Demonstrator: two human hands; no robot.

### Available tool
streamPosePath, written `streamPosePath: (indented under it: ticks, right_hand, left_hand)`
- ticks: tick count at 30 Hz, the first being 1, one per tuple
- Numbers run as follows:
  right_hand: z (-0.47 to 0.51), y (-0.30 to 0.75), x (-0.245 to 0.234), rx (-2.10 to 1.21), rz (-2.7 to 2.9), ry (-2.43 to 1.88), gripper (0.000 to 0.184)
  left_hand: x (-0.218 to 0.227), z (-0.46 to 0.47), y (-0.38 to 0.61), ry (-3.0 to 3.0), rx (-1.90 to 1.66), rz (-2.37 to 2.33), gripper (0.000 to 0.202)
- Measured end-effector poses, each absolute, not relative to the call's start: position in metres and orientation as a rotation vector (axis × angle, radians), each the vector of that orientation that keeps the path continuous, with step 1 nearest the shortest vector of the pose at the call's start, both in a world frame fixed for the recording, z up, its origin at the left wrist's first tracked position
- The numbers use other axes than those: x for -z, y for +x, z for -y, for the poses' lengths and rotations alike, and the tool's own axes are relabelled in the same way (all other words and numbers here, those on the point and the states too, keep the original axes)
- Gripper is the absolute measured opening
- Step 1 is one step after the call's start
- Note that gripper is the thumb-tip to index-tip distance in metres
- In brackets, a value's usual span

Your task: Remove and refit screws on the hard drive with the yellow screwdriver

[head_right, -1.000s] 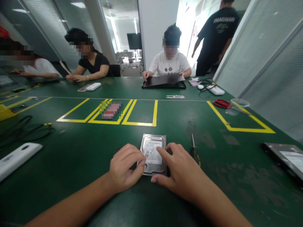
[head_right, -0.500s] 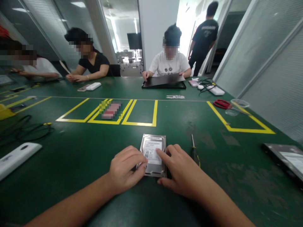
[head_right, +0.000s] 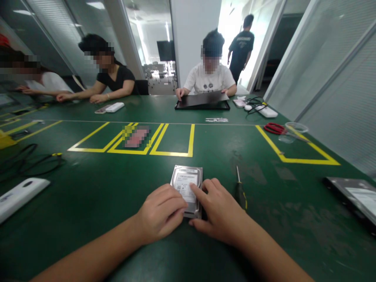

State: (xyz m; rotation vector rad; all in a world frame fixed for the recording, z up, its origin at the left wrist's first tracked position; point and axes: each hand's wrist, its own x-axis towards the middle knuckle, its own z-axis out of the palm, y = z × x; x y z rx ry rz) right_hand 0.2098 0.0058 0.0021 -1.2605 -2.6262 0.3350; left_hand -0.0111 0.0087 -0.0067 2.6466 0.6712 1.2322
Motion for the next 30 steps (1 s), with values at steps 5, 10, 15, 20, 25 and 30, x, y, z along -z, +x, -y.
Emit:
streamPosePath:
  ticks: [5, 10, 15, 20, 25, 30]
  right_hand:
    - [-0.007, 0.209, -0.001, -0.336, 2.617, -1.234, 0.074]
    - [-0.009, 0.208, -0.001, -0.337, 2.612, -1.218, 0.074]
    - [-0.010, 0.209, 0.000, -0.334, 2.616, -1.217, 0.073]
    - [-0.008, 0.207, 0.000, -0.337, 2.618, -1.220, 0.072]
    - [-0.008, 0.209, -0.004, -0.357, 2.637, -1.243, 0.074]
    - [-0.010, 0.223, -0.018, -0.431, 2.636, -1.240, 0.071]
  left_hand:
    - [0.005, -0.005, -0.006, 2.671, -1.213, -0.674, 0.009]
    - [0.004, -0.001, -0.002, 2.651, -1.247, -0.655, 0.009]
    - [0.002, -0.001, 0.001, 2.676, -1.205, -0.614, 0.009]
    - [0.003, -0.001, 0.004, 2.721, -1.164, -0.626, 0.011]
    - [0.005, 0.002, 0.005, 2.693, -1.138, -0.645, 0.013]
    - [0.005, 0.002, 0.003, 2.618, -1.220, -0.685, 0.010]
